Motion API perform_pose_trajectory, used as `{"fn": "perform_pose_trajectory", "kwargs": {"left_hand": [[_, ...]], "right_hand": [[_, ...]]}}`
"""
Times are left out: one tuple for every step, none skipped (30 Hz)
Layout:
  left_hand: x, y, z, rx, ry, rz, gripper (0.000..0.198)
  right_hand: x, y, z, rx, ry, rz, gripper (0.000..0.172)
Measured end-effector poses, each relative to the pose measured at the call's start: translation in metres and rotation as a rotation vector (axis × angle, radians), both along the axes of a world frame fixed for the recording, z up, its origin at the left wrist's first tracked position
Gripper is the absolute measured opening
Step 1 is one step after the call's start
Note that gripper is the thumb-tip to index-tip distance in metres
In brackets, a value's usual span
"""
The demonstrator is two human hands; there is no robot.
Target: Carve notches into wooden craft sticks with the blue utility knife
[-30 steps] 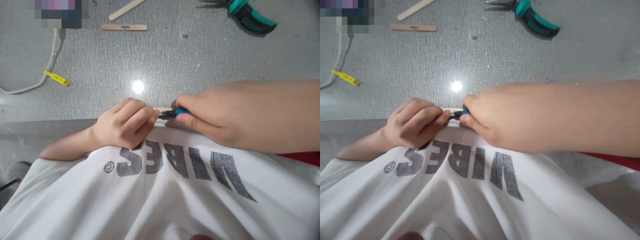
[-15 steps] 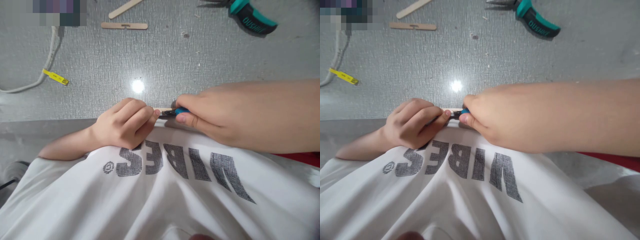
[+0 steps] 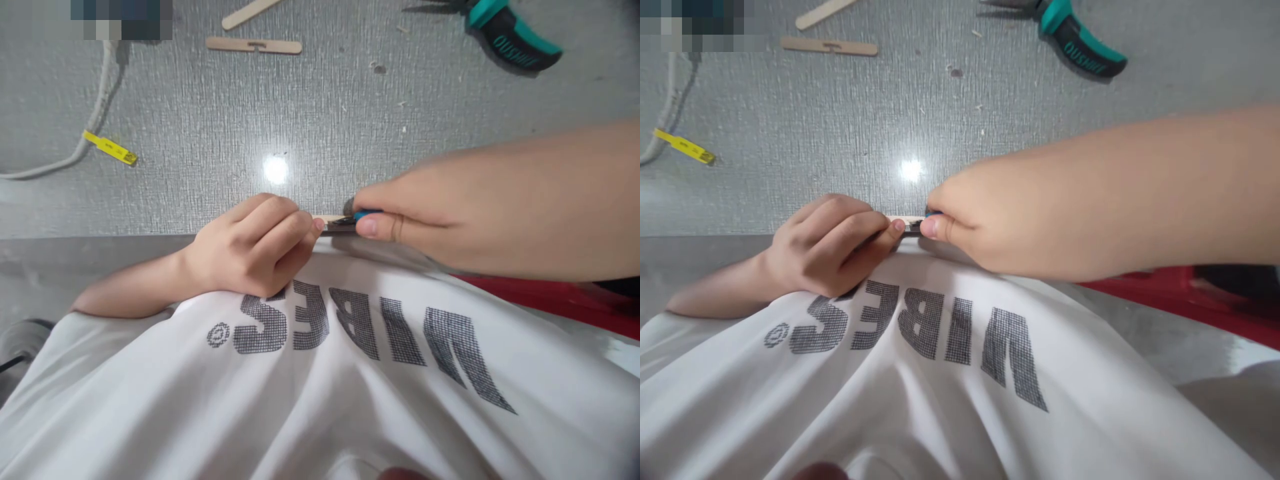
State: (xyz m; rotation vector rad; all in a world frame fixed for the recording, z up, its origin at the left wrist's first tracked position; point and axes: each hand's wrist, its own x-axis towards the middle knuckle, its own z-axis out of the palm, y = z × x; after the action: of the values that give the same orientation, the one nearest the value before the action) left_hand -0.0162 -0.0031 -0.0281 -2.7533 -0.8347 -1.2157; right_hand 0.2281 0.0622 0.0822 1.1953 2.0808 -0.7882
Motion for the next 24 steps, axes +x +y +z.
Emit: {"fn": "perform_pose_trajectory", "kwargs": {"left_hand": [[0.000, 0.001, 0.000, 0.005, 0.000, -0.010, 0.009], [-0.001, 0.001, 0.000, 0.008, 0.000, -0.014, 0.010], [-0.001, 0.002, 0.000, 0.007, 0.000, -0.014, 0.010], [-0.001, 0.002, 0.000, 0.003, 0.003, -0.013, 0.010], [-0.001, 0.002, 0.000, 0.000, 0.008, -0.012, 0.010], [-0.001, 0.001, 0.000, -0.001, 0.014, -0.010, 0.009], [-0.001, 0.001, -0.001, 0.001, 0.019, -0.008, 0.008], [0.000, 0.000, -0.001, 0.007, 0.018, -0.007, 0.007], [0.000, 0.000, -0.002, 0.012, 0.013, -0.005, 0.006], [0.000, -0.001, -0.002, 0.016, 0.005, -0.002, 0.006], [0.001, -0.001, -0.002, 0.017, 0.000, 0.000, 0.006], [0.001, -0.001, -0.002, 0.016, 0.004, 0.000, 0.007], [0.001, -0.001, -0.002, 0.017, 0.008, -0.002, 0.008], [0.001, -0.001, -0.002, 0.019, 0.014, -0.001, 0.008], [0.001, -0.001, -0.001, 0.019, 0.021, 0.002, 0.009], [0.001, 0.000, 0.000, 0.017, 0.020, 0.006, 0.009], [0.001, 0.000, 0.000, 0.010, 0.014, 0.006, 0.009], [0.001, 0.000, 0.000, 0.004, 0.006, 0.001, 0.009], [0.001, 0.000, 0.001, 0.001, 0.004, -0.004, 0.009], [0.001, 0.000, 0.001, 0.004, 0.003, -0.010, 0.009], [0.001, 0.000, 0.001, 0.008, -0.002, -0.014, 0.008], [0.001, 0.000, 0.000, 0.008, -0.009, -0.010, 0.008], [0.001, 0.000, 0.000, 0.006, -0.018, 0.001, 0.007], [0.001, -0.001, 0.000, 0.000, -0.028, 0.015, 0.007]], "right_hand": [[0.002, 0.002, -0.002, -0.043, -0.073, 0.007, 0.056], [0.003, 0.003, -0.003, -0.086, -0.073, 0.017, 0.058], [0.003, 0.004, -0.003, -0.122, -0.079, 0.032, 0.060], [0.002, 0.003, -0.003, -0.119, -0.050, 0.038, 0.061], [0.000, 0.001, -0.002, -0.103, -0.027, 0.042, 0.061], [-0.002, -0.003, 0.000, -0.074, -0.030, 0.043, 0.058], [-0.005, -0.008, 0.002, -0.038, -0.078, 0.040, 0.055], [-0.008, -0.013, 0.004, -0.020, -0.142, 0.045, 0.050], [-0.011, -0.019, 0.005, -0.007, -0.217, 0.060, 0.044], [-0.013, -0.026, 0.006, 0.023, -0.276, 0.087, 0.039], [-0.014, -0.032, 0.005, 0.043, -0.280, 0.130, 0.035], [-0.014, -0.037, 0.004, 0.074, -0.254, 0.149, 0.034], [-0.013, -0.041, 0.002, 0.105, -0.217, 0.150, 0.035], [-0.012, -0.044, 0.000, 0.134, -0.169, 0.139, 0.036], [-0.010, -0.046, -0.003, 0.155, -0.126, 0.117, 0.037], [-0.009, -0.046, -0.005, 0.162, -0.101, 0.093, 0.038], [-0.008, -0.046, -0.006, 0.152, -0.098, 0.073, 0.037], [-0.007, -0.045, -0.006, 0.126, -0.114, 0.057, 0.035], [-0.008, -0.043, -0.006, 0.093, -0.144, 0.048, 0.033], [-0.008, -0.041, -0.005, 0.058, -0.178, 0.044, 0.031], [-0.009, -0.039, -0.004, 0.029, -0.203, 0.042, 0.030], [-0.009, -0.038, -0.002, 0.015, -0.220, 0.041, 0.029], [-0.010, -0.037, -0.001, 0.008, -0.230, 0.046, 0.029], [-0.011, -0.036, 0.001, 0.002, -0.240, 0.056, 0.030]]}}
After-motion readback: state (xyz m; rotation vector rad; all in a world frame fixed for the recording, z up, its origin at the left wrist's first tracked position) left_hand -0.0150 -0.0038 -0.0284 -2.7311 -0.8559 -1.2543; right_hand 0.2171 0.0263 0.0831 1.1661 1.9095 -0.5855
